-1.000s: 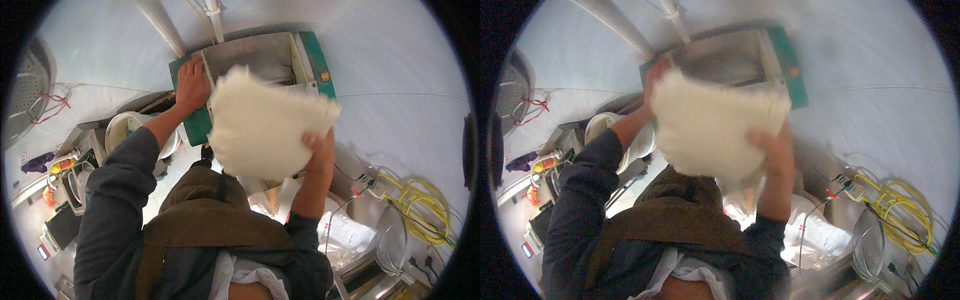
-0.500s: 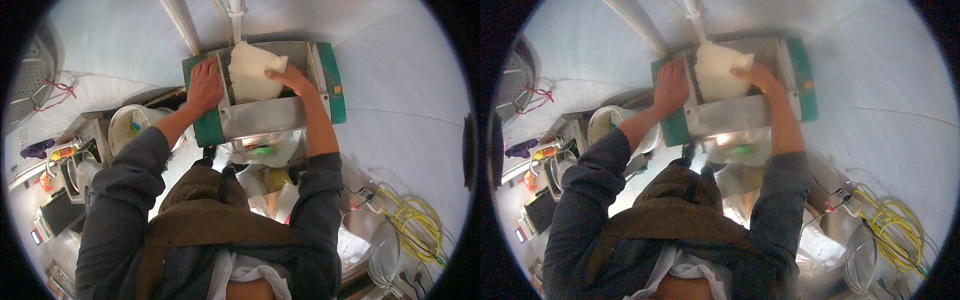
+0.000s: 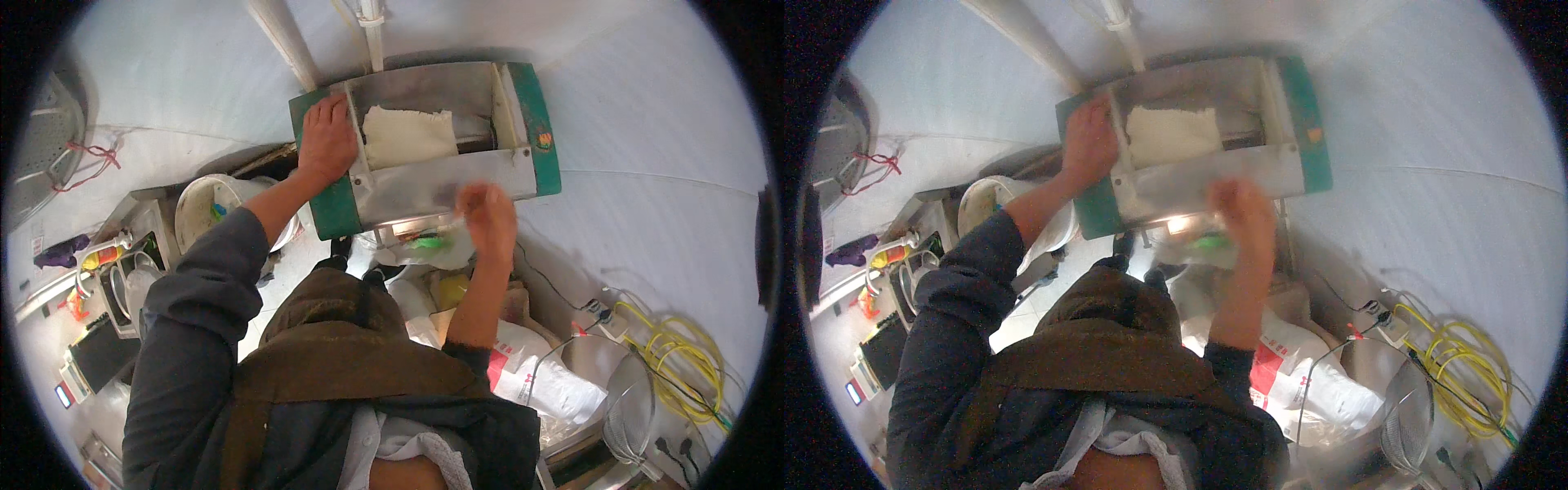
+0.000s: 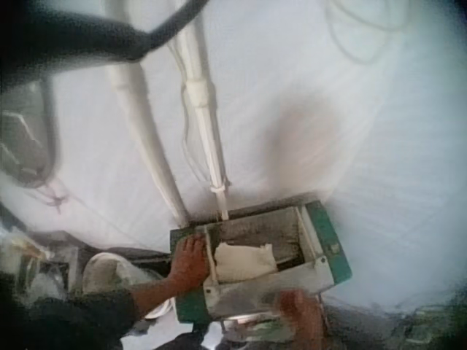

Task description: The person repeatedly feeds a piece of dough through a manual dough sheeter, folding and refeeding it to thin and smooth the sheet. The person briefly moves to a counter to handle other dough pieces, then returns to continue sheeter passes.

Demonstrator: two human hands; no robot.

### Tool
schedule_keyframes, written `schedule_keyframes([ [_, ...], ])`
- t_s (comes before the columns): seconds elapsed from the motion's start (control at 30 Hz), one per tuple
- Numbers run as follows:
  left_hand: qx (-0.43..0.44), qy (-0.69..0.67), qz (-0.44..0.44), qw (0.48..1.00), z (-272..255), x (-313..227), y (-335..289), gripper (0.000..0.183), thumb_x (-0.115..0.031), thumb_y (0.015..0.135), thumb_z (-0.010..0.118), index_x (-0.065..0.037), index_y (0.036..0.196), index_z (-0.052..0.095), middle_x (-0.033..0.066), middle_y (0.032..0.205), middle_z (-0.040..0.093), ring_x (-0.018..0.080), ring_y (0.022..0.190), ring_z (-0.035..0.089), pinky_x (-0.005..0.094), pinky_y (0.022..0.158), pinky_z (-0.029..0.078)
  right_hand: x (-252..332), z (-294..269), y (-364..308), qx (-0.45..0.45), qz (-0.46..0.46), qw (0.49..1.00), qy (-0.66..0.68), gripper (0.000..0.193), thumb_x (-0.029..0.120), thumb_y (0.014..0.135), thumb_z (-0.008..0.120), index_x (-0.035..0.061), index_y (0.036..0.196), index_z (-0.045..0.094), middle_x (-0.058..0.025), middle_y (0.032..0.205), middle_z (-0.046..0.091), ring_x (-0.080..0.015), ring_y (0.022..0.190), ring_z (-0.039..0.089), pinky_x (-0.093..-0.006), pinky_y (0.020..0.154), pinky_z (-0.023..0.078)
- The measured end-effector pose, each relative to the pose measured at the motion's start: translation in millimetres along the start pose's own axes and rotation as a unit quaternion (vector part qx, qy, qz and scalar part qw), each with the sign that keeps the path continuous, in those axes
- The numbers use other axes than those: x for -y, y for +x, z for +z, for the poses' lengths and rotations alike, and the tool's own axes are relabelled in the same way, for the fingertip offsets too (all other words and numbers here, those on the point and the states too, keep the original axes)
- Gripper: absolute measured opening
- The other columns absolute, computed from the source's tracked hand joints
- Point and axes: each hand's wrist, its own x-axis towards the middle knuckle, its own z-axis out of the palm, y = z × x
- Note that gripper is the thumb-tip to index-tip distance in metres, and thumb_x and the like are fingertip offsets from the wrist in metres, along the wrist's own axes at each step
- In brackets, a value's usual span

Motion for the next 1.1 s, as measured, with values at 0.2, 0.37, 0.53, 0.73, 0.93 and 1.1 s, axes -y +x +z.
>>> schedule_keyframes([
  [0.2, 0.000, 0.019, 0.015, 1.000, -1.4, -1.7, -1.1, 0.046, -0.012, 0.093, 0.058, 0.001, 0.137, 0.056, 0.0175, 0.145, 0.055, 0.0402, 0.135, 0.051, 0.0528, 0.118, 0.038, -175.3, -120.5, -86.8, -0.066, 0.097, 0.982, -0.150, 0.032, 0.033, 0.107, 0.068, 0.0034, 0.120, 0.071, -0.0144, 0.120, 0.073, -0.0291, 0.108, 0.068, -0.0448, 0.091, 0.058],
  [0.37, 0.031, 0.002, -0.005, 1.000, 2.5, -2.0, 3.9, 0.045, -0.012, 0.094, 0.058, 0.001, 0.136, 0.056, 0.0173, 0.146, 0.055, 0.0402, 0.135, 0.050, 0.0528, 0.118, 0.038, -276.8, -130.3, -1.4, -0.091, -0.071, 0.984, -0.135, 0.044, 0.041, 0.107, 0.060, 0.0097, 0.139, 0.064, -0.0122, 0.146, 0.063, -0.0323, 0.134, 0.058, -0.0562, 0.115, 0.046],
  [0.53, 0.018, 0.006, 0.002, 1.000, -1.9, 0.3, 2.5, 0.044, -0.012, 0.095, 0.057, 0.001, 0.136, 0.055, 0.0174, 0.146, 0.054, 0.0402, 0.136, 0.050, 0.0532, 0.119, 0.037, -295.7, -115.4, 52.5, -0.110, -0.052, 0.992, -0.042, 0.048, 0.044, 0.107, 0.060, 0.0100, 0.141, 0.063, -0.0113, 0.145, 0.063, -0.0321, 0.132, 0.058, -0.0555, 0.114, 0.046],
  [0.73, 0.021, 0.007, -0.003, 1.000, -3.4, -2.7, 0.6, 0.043, -0.013, 0.094, 0.058, 0.000, 0.135, 0.056, 0.0175, 0.146, 0.054, 0.0406, 0.135, 0.050, 0.0534, 0.119, 0.037, -304.0, -123.8, 63.0, -0.141, 0.038, 0.973, 0.181, 0.047, 0.043, 0.106, 0.064, 0.0094, 0.138, 0.064, -0.0103, 0.138, 0.066, -0.0299, 0.125, 0.062, -0.0517, 0.108, 0.051],
  [0.93, 0.012, 0.007, 0.001, 1.000, -2.2, -2.8, 1.1, 0.043, -0.014, 0.095, 0.057, 0.000, 0.136, 0.056, 0.0176, 0.145, 0.054, 0.0404, 0.136, 0.049, 0.0534, 0.119, 0.037, -312.3, -125.0, 56.4, -0.186, 0.064, 0.962, 0.191, 0.046, 0.042, 0.105, 0.067, 0.0089, 0.136, 0.065, -0.0094, 0.131, 0.069, -0.0276, 0.117, 0.066, -0.0478, 0.103, 0.055],
  [1.1, 0.022, 0.014, 0.000, 1.000, -2.4, -3.7, 4.2, 0.043, -0.012, 0.095, 0.057, 0.001, 0.137, 0.055, 0.0177, 0.145, 0.054, 0.0400, 0.137, 0.049, 0.0531, 0.119, 0.037, -306.4, -124.5, 12.5, -0.276, 0.037, 0.957, 0.080, 0.045, 0.042, 0.104, 0.070, 0.0084, 0.133, 0.066, -0.0086, 0.126, 0.071, -0.0258, 0.110, 0.069, -0.0446, 0.098, 0.059],
])
